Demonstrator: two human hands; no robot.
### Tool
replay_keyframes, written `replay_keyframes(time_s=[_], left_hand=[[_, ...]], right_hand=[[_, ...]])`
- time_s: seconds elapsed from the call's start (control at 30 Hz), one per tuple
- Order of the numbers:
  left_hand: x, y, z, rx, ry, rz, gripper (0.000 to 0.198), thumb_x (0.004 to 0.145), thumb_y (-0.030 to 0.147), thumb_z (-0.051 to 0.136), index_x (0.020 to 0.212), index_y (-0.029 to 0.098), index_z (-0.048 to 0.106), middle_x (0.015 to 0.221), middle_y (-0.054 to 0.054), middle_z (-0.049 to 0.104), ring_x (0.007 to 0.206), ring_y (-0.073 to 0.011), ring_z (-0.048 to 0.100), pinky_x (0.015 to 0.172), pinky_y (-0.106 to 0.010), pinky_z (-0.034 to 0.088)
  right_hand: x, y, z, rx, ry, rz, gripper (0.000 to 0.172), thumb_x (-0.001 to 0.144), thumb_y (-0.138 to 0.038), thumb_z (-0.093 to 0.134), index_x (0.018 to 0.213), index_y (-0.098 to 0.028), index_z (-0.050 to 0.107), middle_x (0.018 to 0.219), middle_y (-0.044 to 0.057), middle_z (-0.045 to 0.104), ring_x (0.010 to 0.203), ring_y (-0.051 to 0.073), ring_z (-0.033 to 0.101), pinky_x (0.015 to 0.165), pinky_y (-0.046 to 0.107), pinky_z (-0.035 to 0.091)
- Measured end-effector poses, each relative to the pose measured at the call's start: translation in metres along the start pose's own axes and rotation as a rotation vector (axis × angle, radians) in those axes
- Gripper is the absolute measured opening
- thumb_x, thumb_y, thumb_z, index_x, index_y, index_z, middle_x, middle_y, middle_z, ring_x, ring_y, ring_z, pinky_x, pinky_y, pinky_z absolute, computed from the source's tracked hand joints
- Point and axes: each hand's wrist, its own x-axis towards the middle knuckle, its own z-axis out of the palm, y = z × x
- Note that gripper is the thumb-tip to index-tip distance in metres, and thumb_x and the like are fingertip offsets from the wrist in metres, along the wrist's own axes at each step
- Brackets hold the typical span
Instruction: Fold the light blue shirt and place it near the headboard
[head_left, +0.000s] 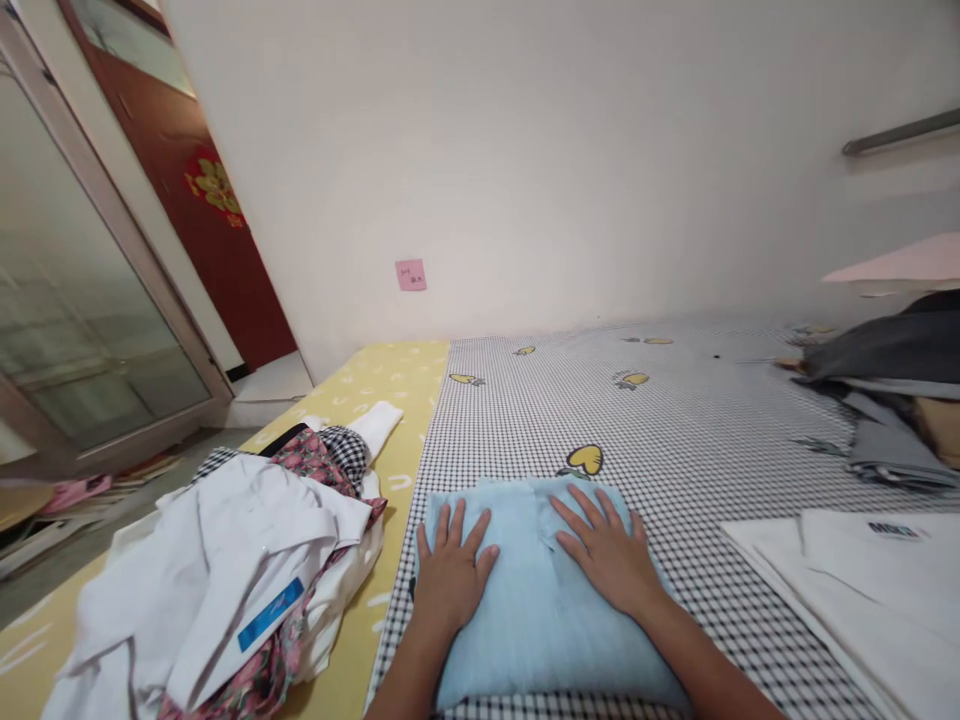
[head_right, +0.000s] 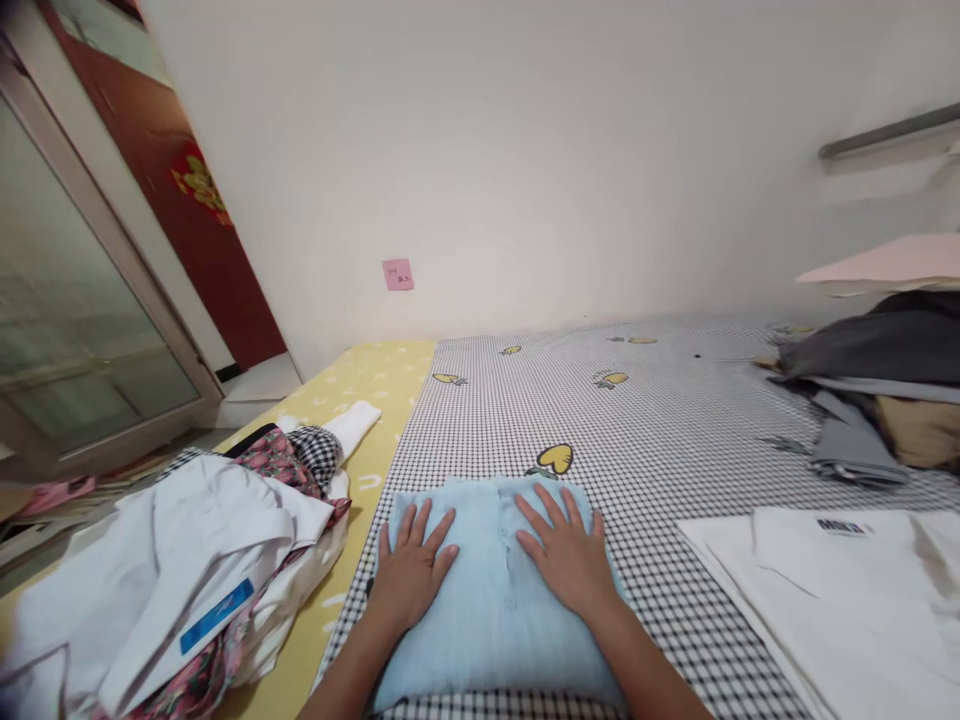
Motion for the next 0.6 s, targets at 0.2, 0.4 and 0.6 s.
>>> replay_keyframes(time_s=[0.2, 0.4, 0.6], left_hand=[[0.009, -0.013, 0.004, -0.374, 0.086, 0.011, 0.051, 0.089, 0.049, 0.056, 0.139, 0.036, 0.057, 0.162, -0.007, 0.037, 0.152, -0.0329, 0.025, 0.121, -0.067, 0.005], [-0.039, -0.062, -0.026, -0.672, 0.437, -0.198, 0.05, 0.092, 0.032, 0.033, 0.125, 0.01, 0.062, 0.139, -0.021, 0.058, 0.135, -0.0262, 0.049, 0.118, -0.047, 0.035], [-0.179, -0.06, 0.001, -0.889, 0.715, -0.406, 0.035, 0.087, 0.037, 0.038, 0.092, 0.02, 0.068, 0.11, -0.015, 0.066, 0.115, -0.0309, 0.059, 0.111, -0.051, 0.043]], right_hand=[[0.011, 0.005, -0.011, 0.171, -0.117, 0.034, 0.055, 0.096, -0.057, 0.035, 0.15, -0.046, 0.04, 0.165, -0.004, 0.029, 0.153, 0.034, 0.017, 0.117, 0.071, 0.01], [-0.007, 0.019, -0.059, 0.349, -0.025, 0.019, 0.067, 0.096, -0.044, 0.029, 0.159, -0.022, 0.024, 0.164, 0.012, 0.03, 0.15, 0.024, 0.03, 0.118, 0.049, 0.029], [-0.082, -0.036, -0.084, 0.289, -0.03, -0.087, 0.072, 0.088, -0.038, 0.046, 0.157, -0.026, 0.028, 0.165, 0.011, 0.029, 0.15, 0.029, 0.029, 0.116, 0.058, 0.027]])
